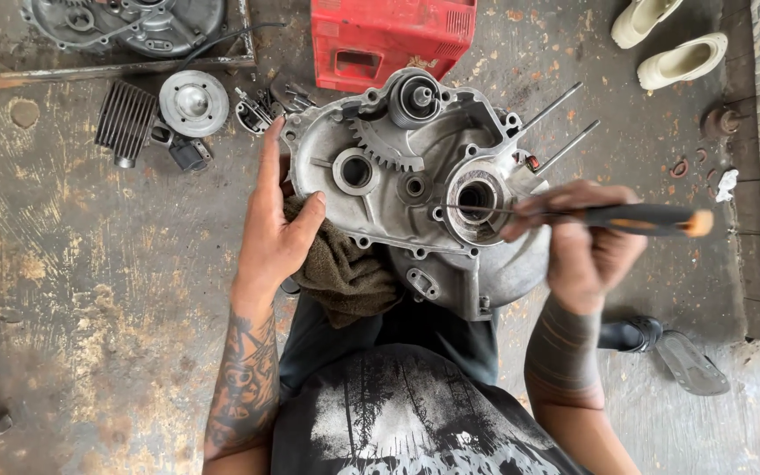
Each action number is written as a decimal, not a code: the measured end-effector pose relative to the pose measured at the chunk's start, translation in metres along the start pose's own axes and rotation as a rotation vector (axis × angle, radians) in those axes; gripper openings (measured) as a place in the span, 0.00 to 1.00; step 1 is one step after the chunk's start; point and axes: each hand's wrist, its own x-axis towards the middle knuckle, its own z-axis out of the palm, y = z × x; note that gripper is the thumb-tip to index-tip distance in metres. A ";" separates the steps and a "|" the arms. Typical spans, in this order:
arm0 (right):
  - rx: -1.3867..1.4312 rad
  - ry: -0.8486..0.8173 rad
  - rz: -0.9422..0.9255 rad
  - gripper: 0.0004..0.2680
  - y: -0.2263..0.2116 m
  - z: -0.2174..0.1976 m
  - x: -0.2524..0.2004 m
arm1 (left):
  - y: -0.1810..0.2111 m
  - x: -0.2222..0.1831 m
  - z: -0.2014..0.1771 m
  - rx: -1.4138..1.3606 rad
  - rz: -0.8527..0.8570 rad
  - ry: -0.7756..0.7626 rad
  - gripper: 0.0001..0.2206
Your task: The person sits on the workshop floor and uses a long screwdriver to scrape old gasket material from the mating edge of a motorcycle engine crankcase cover. They then wipe the cover's surface and edges with a rag, working around the part on their lap.
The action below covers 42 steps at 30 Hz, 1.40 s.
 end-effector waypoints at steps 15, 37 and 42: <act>-0.099 -0.206 0.080 0.06 0.015 0.028 0.007 | -0.006 -0.002 -0.003 -0.058 -0.024 -0.001 0.39; -0.096 -0.367 -0.056 0.05 0.025 0.021 0.019 | -0.003 -0.002 -0.004 -0.050 -0.015 -0.016 0.39; -0.019 -0.299 -0.075 0.07 0.031 0.027 0.016 | -0.004 -0.002 -0.004 -0.046 -0.025 -0.022 0.39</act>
